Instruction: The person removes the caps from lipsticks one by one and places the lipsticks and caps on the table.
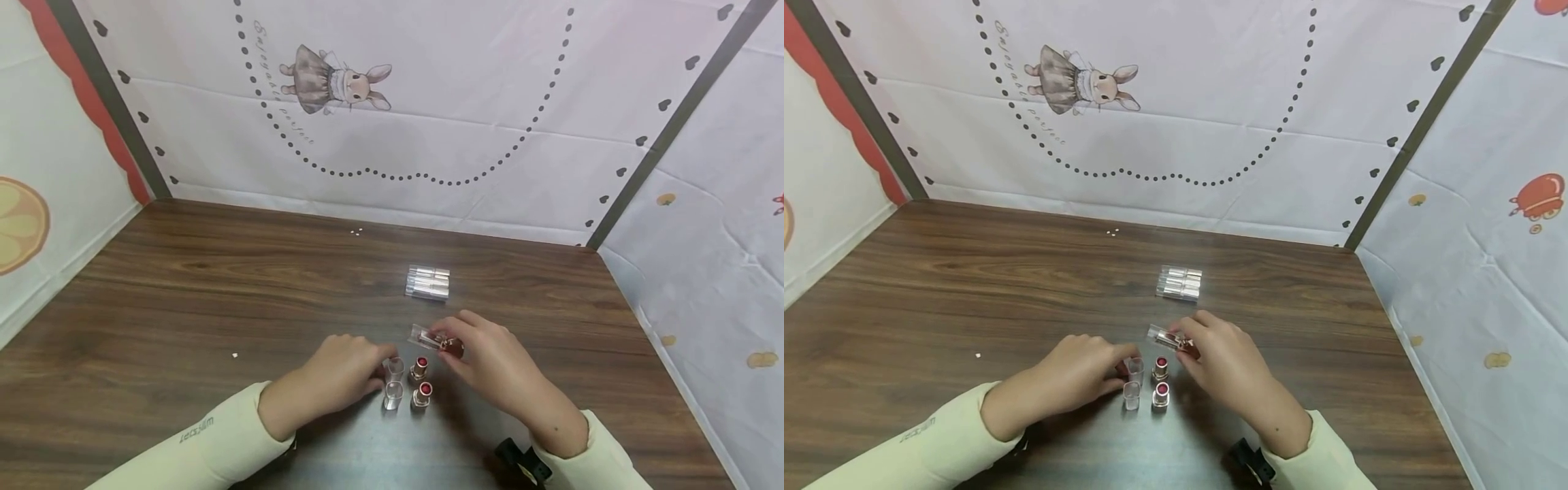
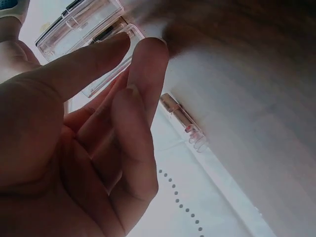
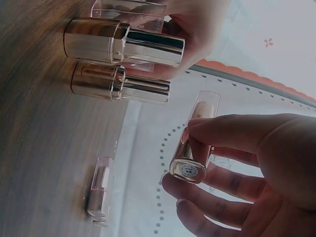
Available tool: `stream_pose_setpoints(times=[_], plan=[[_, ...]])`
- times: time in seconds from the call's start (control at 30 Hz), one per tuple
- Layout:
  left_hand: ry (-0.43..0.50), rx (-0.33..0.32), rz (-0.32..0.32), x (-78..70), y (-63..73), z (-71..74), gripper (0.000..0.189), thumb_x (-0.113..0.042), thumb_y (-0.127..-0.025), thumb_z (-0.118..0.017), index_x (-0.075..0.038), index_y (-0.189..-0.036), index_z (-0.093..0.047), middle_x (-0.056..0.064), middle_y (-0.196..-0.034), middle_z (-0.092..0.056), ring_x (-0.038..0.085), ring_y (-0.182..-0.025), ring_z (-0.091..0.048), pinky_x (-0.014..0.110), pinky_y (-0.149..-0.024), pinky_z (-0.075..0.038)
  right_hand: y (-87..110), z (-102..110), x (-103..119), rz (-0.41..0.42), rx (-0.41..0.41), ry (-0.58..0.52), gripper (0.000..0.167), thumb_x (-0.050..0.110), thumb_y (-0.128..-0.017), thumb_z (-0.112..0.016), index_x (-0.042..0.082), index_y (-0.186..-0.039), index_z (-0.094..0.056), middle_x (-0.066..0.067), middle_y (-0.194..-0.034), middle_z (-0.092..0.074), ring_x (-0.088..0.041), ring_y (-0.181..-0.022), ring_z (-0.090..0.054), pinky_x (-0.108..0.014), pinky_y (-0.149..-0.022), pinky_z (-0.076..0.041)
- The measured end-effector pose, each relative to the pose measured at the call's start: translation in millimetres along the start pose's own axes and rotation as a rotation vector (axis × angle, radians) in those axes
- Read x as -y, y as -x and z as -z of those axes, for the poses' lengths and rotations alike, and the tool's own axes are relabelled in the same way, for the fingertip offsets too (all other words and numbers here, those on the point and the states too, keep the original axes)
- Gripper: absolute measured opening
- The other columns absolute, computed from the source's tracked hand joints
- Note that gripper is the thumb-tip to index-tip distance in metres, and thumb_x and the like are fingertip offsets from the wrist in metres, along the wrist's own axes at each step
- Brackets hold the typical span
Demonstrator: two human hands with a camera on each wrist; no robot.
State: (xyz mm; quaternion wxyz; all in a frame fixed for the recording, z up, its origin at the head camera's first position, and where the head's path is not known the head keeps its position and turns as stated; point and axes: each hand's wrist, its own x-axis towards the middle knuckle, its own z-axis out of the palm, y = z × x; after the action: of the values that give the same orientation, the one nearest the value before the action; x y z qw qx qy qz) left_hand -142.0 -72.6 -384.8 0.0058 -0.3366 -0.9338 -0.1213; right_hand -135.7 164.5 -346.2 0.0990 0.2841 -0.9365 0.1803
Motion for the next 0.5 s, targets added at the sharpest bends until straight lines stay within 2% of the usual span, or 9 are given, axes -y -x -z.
stream_pose_setpoints(times=[0.3,0.4,0.5], plan=[[-0.004,0.030,-0.003,1.7,0.1,3.9,0.029,-0.026,-0.080,-0.083,-0.019,-0.105,-0.069,-0.006,-0.079,-0.072,0.015,-0.065,-0.066,0.033,-0.051,-0.047,1.8,1.5,-0.8,0.011,-0.012,-0.039,0.032,0.010,-0.080,-0.083,0.020,-0.108,-0.071,0.007,-0.089,-0.062,0.000,-0.070,-0.058,-0.018,-0.060,-0.046],[-0.019,-0.008,0.013,3.4,-0.5,4.9,0.022,-0.022,-0.086,-0.076,-0.020,-0.107,-0.071,-0.004,-0.080,-0.074,0.017,-0.067,-0.068,0.034,-0.050,-0.046,2.0,3.5,-0.4,0.022,-0.018,-0.033,0.031,0.011,-0.080,-0.084,0.020,-0.107,-0.072,0.008,-0.089,-0.062,0.000,-0.070,-0.056,-0.018,-0.060,-0.046],[-0.032,-0.080,0.049,3.9,-2.9,7.9,0.021,-0.016,-0.093,-0.066,-0.020,-0.113,-0.071,-0.003,-0.087,-0.076,0.017,-0.064,-0.067,0.031,-0.046,-0.042,2.1,5.8,0.3,0.046,-0.038,-0.025,0.030,0.011,-0.079,-0.084,0.019,-0.106,-0.072,0.008,-0.090,-0.062,-0.001,-0.069,-0.054,-0.019,-0.061,-0.045]])
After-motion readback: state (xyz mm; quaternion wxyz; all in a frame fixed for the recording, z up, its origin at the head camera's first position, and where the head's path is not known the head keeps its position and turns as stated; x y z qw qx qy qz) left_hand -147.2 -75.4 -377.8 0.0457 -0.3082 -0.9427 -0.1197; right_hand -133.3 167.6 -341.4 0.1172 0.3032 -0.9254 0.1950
